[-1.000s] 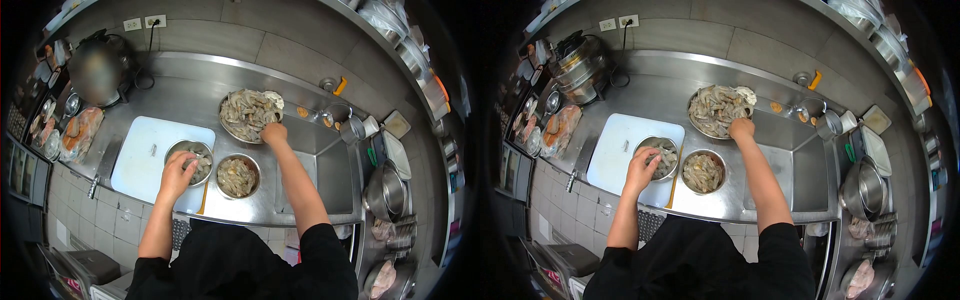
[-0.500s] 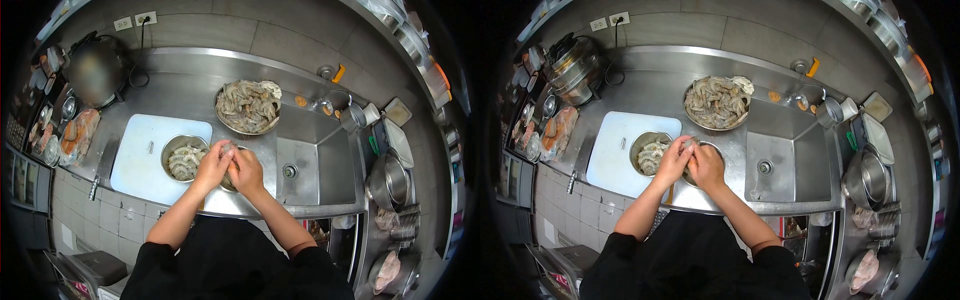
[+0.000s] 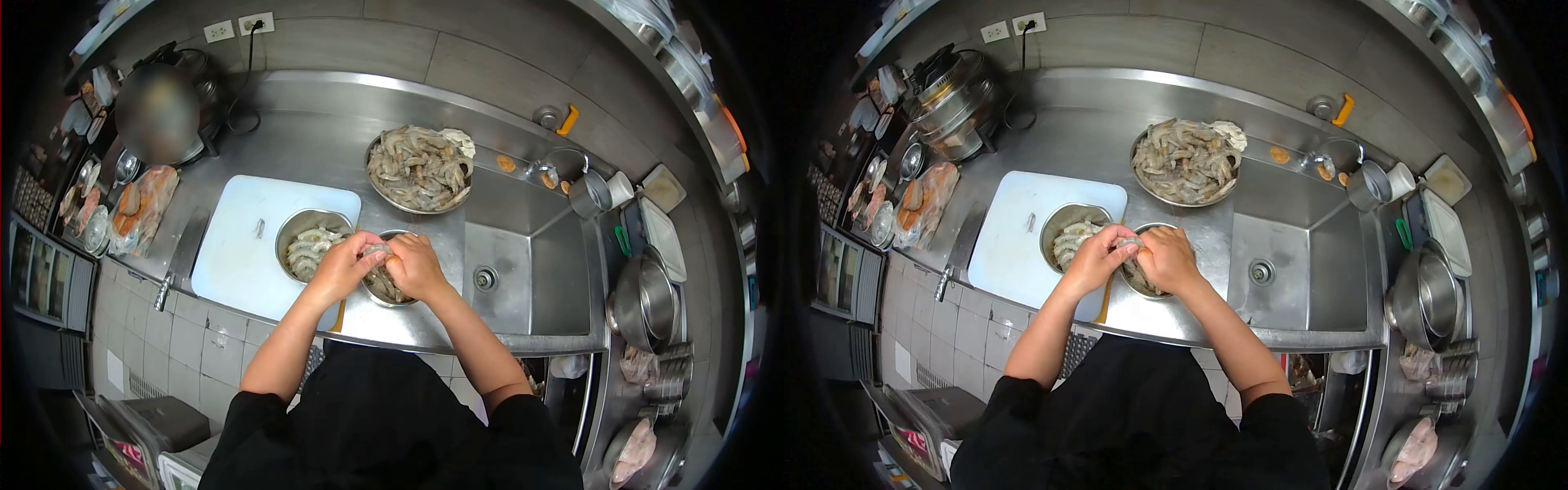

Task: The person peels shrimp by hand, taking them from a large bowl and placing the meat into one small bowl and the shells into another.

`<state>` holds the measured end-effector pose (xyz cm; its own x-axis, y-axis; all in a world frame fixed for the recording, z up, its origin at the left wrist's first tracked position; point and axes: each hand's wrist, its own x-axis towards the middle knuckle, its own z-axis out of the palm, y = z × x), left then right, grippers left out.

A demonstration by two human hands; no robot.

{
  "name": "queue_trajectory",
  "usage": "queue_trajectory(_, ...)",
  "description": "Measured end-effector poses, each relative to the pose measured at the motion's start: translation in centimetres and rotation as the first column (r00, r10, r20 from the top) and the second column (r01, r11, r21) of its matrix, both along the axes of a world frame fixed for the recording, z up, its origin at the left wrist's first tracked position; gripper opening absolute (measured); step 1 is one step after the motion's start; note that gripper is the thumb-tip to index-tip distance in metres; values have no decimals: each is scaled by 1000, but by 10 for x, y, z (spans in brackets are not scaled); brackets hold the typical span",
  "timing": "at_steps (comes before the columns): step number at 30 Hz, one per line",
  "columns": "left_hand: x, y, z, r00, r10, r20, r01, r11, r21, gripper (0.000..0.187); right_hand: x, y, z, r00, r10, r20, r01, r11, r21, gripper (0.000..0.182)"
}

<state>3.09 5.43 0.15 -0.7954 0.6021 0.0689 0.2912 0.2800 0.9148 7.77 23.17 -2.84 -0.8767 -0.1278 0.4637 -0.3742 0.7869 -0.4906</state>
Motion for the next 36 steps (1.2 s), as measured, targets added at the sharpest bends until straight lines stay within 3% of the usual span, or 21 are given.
queue_trajectory(2, -4, -3, -11, 968, -110, 226, 63, 976, 206, 21, 1, 3, -2, 999, 41, 28, -41, 999, 0, 15)
queue_trajectory(3, -7, -4, -18, 968, -104, 228, 57, 978, 203, 21, 1, 5, -1, 996, 74, 48, -74, 997, 2, 15)
queue_trajectory(5, -11, -7, -29, 854, -204, 479, 26, 936, 352, 22, 2, 3, 0, 996, 83, 23, -83, 996, 26, 13)
queue_trajectory(6, -11, -8, -29, 854, -202, 480, 24, 936, 350, 22, 3, 3, 0, 996, 85, -5, -85, 995, 53, 13)
queue_trajectory(8, -10, -10, -28, 735, -256, 628, -60, 898, 437, 24, 4, 6, -8, 999, 47, 4, -47, 996, 72, 16)
queue_trajectory(12, -7, -12, -21, 800, -202, 566, -25, 930, 366, 28, 5, 5, -12, 993, -108, -45, 110, 992, 64, 27)
queue_trajectory(15, -3, -12, -18, 810, -161, 564, -25, 951, 307, 32, 9, 0, 4, 999, -48, -25, 46, 995, -89, 27)
queue_trajectory(19, 2, -8, -16, 880, -119, 460, 11, 973, 231, 32, 12, -13, 13, 999, -12, -35, 7, 992, -128, 24)
queue_trajectory(21, 5, -8, -12, 900, -95, 426, 6, 979, 206, 31, 11, -15, 14, 997, -30, 71, 41, 987, -157, 24)
queue_trajectory(23, 9, -10, -8, 939, -63, 338, 29, 994, 103, 29, 11, -18, 9, 999, -31, 28, 36, 985, -170, 23)
queue_trajectory(31, 19, -9, -10, 959, 11, 283, -54, 988, 146, 26, 17, -21, 9, 996, -67, 62, 80, 965, -248, 26)
queue_trajectory(36, 18, -12, -12, 958, 3, 288, -62, 979, 195, 25, 18, -17, 5, 981, -29, 192, 106, 909, -402, 30)
